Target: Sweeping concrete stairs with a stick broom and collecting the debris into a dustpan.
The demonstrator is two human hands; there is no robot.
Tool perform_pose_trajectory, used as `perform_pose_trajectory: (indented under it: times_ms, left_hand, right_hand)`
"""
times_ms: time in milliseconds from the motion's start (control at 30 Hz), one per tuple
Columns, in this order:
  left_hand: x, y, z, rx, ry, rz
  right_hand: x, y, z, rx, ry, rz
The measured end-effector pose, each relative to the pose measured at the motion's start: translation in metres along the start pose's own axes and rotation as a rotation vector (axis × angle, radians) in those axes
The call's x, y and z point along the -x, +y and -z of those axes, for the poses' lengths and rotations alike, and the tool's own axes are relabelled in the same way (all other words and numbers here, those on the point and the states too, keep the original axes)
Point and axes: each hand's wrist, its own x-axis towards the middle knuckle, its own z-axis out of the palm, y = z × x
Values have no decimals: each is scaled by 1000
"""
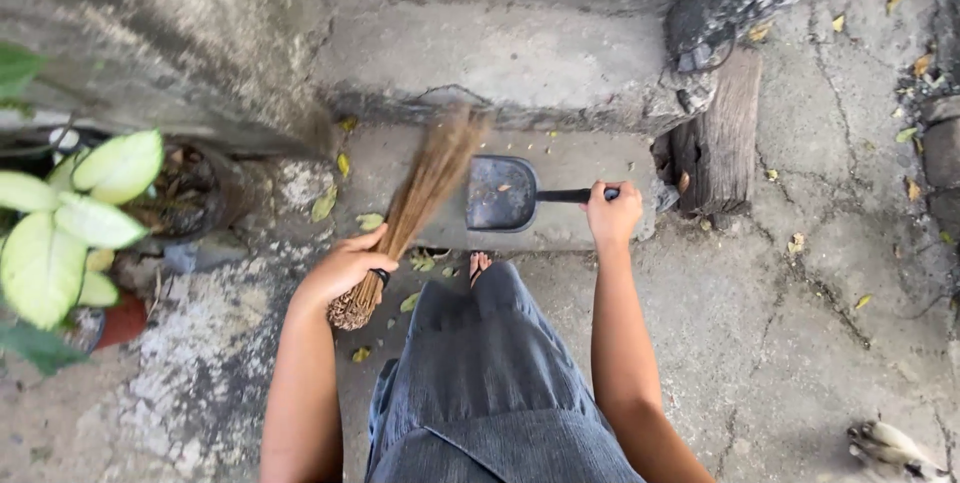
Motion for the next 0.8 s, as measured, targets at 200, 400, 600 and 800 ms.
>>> perform_pose_trajectory:
  times_ms: [200,400,600,800]
  left_hand:
    - [65,-65,39,-212,153,61]
    - [59,-201,69,312,176,-43]
    - [143,-199,56,534,235,-158]
    - [173,-241,38,709,397,-158]
  right_hand:
    - [75,-22,-7,-19,-102,28]
    - [144,-43,-21,-65,-179,30]
    - [190,-60,-34,10,-341,91]
    - [233,-83,-63,49,-477,250]
